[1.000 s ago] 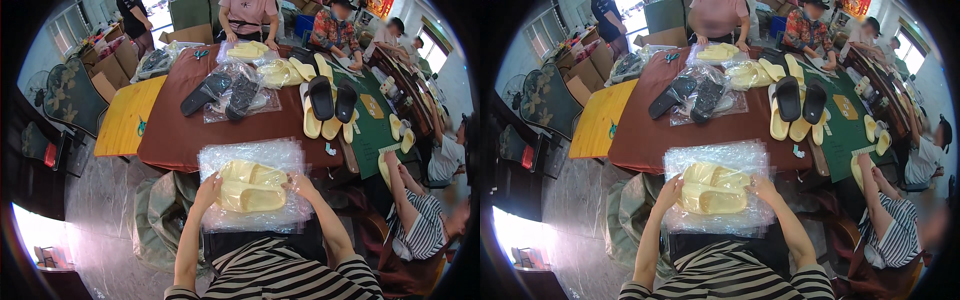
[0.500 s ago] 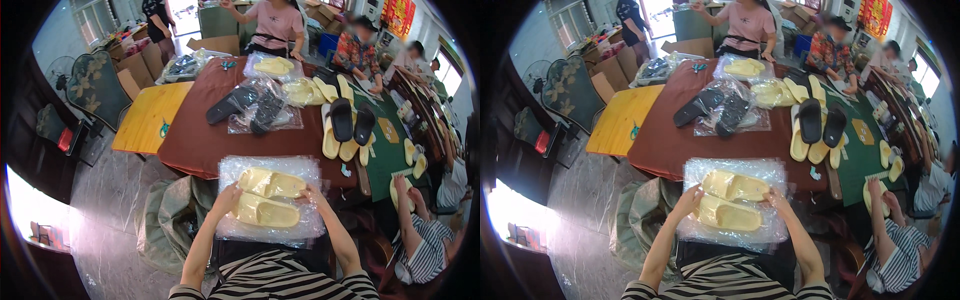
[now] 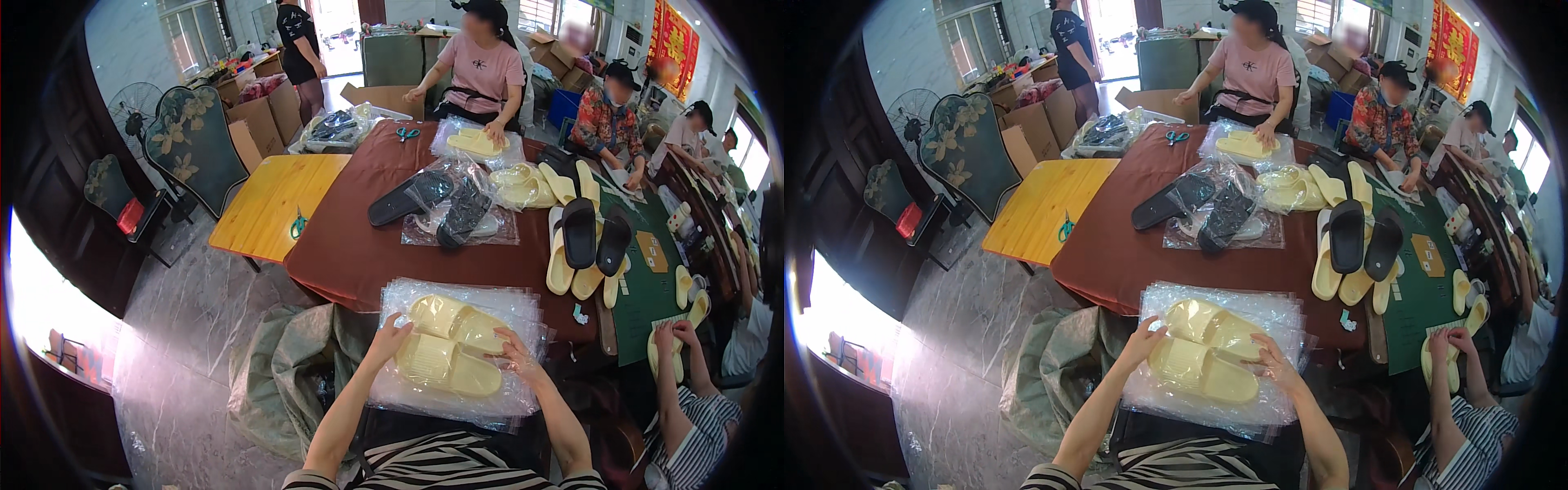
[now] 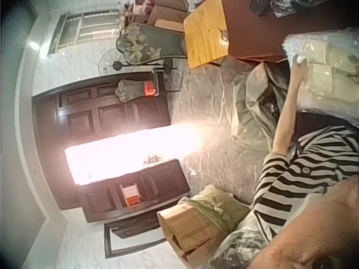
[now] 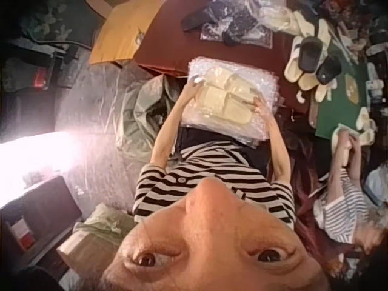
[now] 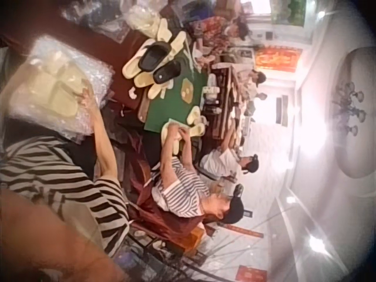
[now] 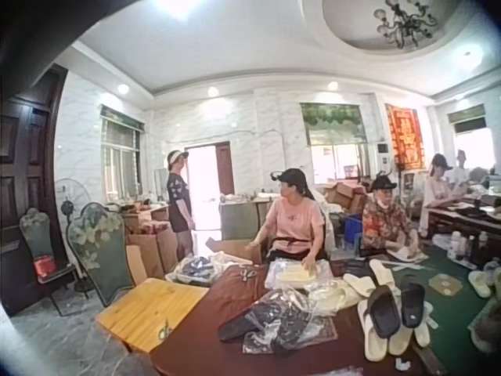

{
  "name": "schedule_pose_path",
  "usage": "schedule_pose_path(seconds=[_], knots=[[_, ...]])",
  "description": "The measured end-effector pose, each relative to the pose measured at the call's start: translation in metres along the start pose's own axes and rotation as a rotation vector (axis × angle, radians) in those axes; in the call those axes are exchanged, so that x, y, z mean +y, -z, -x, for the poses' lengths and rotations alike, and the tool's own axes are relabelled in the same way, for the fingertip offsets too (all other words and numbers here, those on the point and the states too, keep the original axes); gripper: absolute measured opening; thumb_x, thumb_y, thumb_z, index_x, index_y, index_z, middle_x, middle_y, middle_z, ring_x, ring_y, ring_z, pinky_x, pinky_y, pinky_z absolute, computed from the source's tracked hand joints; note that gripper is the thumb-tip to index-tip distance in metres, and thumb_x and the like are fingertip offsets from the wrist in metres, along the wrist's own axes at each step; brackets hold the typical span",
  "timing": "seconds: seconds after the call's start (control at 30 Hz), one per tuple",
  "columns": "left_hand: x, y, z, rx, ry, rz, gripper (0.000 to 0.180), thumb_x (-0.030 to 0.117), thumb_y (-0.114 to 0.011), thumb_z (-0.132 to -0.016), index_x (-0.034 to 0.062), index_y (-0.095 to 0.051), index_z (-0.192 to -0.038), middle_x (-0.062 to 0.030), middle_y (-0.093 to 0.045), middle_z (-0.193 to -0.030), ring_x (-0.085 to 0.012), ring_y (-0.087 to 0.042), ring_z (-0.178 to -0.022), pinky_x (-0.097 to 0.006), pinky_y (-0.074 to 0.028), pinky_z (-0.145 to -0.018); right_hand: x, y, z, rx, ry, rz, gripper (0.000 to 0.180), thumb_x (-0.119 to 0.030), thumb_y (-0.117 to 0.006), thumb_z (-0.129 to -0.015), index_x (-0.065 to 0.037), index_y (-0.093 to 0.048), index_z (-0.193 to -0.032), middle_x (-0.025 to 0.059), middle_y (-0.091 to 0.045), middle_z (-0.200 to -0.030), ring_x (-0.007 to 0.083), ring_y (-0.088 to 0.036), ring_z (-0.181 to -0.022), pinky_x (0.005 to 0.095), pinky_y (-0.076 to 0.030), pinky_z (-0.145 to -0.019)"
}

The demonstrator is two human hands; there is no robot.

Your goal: The person packs pairs of slippers into plastic bags by hand, taking slippers from the table and inserting them into plastic sleeves.

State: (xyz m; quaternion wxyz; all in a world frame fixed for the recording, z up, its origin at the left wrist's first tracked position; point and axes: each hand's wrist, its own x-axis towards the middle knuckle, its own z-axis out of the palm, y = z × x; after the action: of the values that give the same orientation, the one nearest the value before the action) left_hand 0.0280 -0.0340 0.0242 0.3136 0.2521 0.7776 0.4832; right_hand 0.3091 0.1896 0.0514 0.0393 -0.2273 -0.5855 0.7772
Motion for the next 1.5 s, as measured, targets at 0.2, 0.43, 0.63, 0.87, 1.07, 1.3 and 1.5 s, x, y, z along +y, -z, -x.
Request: schedule_pose_path(seconds=[0.2, 0.43, 0.63, 0.87, 1.07, 1.3, 1.5], knots=[[-0.009, -0.002, -0.004, -0.065, -0.007, 0.257, 0.060, 0.027, -0.063, -0.095, 0.0029, -0.039, -0.145, -0.0104, -0.069, -0.088, -0.0142, -0.066, -0.083, -0.029, -0.051, -0.076, -0.008, -0.006, 0.003, 0.028, -0.040, 0.010, 0.049, -0.038, -0.055, -0.100, -0.017, -0.039, -0.142, 0.0087, -0.052, -0.131, 0.0224, -0.064, -0.111, 0.0310, -0.055, -0.082], [0.004, -0.004, -0.006, -0.024, -0.072, 0.233, 0.057, 0.025, -0.062, -0.096, 0.0082, -0.040, -0.146, -0.0079, -0.068, -0.092, -0.0133, -0.064, -0.084, -0.028, -0.050, -0.074, -0.010, 0.004, 0.002, -0.031, 0.052, 0.262, 0.055, -0.016, -0.074, -0.088, -0.015, -0.044, -0.135, 0.0095, -0.051, -0.130, 0.0208, -0.061, -0.105, 0.0322, -0.051, -0.083], [-0.012, -0.006, -0.010, -0.027, -0.014, 0.307, 0.054, 0.024, -0.061, -0.096, 0.0067, -0.043, -0.144, -0.0078, -0.067, -0.093, -0.0126, -0.063, -0.083, -0.028, -0.050, -0.072, 0.013, 0.009, 0.001, 0.036, 0.068, 0.368, 0.061, -0.015, -0.078, -0.084, -0.011, -0.044, -0.134, 0.0108, -0.050, -0.128, 0.0215, -0.058, -0.106, 0.0307, -0.050, -0.084], [-0.053, -0.010, -0.010, 0.015, 0.038, 0.195, 0.044, 0.012, -0.053, -0.095, 0.0040, -0.049, -0.138, -0.0082, -0.068, -0.087, -0.0128, -0.064, -0.072, -0.029, -0.051, -0.060, 0.018, 0.003, 0.008, 0.059, 0.060, 0.258, 0.052, -0.011, -0.074, -0.086, -0.009, -0.049, -0.131, 0.0077, -0.051, -0.128, 0.0177, -0.057, -0.106, 0.0307, -0.049, -0.085], [-0.050, -0.004, -0.016, 0.082, -0.011, 0.265, 0.043, 0.002, -0.046, -0.092, 0.0008, -0.051, -0.134, -0.0091, -0.071, -0.081, -0.0116, -0.060, -0.058, -0.029, -0.049, -0.052, -0.009, 0.026, 0.009, 0.113, 0.151, 0.479, 0.040, -0.009, -0.069, -0.086, -0.006, -0.055, -0.123, 0.0039, -0.057, -0.118, 0.0118, -0.055, -0.105, 0.0270, -0.044, -0.092], [-0.013, -0.001, -0.004, 0.019, 0.015, 0.166, 0.040, 0.005, -0.048, -0.093, 0.0009, -0.049, -0.133, -0.0095, -0.070, -0.086, -0.0117, -0.063, -0.070, -0.026, -0.051, -0.062, 0.012, 0.036, 0.020, 0.144, 0.069, 0.393, 0.033, -0.001, -0.065, -0.086, -0.006, -0.060, -0.118, 0.0001, -0.061, -0.104, 0.0076, -0.055, -0.097, 0.0247, -0.046, -0.085], [-0.014, 0.010, -0.007, 0.130, -0.129, -0.203, 0.030, 0.016, -0.057, -0.091, -0.0001, -0.055, -0.117, -0.0165, -0.069, -0.086, -0.0259, -0.067, -0.074, -0.039, -0.052, -0.069, -0.004, 0.034, 0.024, 0.100, 0.170, 0.378, 0.032, 0.000, -0.066, -0.086, -0.005, -0.061, -0.117, 0.0024, -0.061, -0.109, 0.0105, -0.059, -0.096, 0.0255, -0.047, -0.083]])
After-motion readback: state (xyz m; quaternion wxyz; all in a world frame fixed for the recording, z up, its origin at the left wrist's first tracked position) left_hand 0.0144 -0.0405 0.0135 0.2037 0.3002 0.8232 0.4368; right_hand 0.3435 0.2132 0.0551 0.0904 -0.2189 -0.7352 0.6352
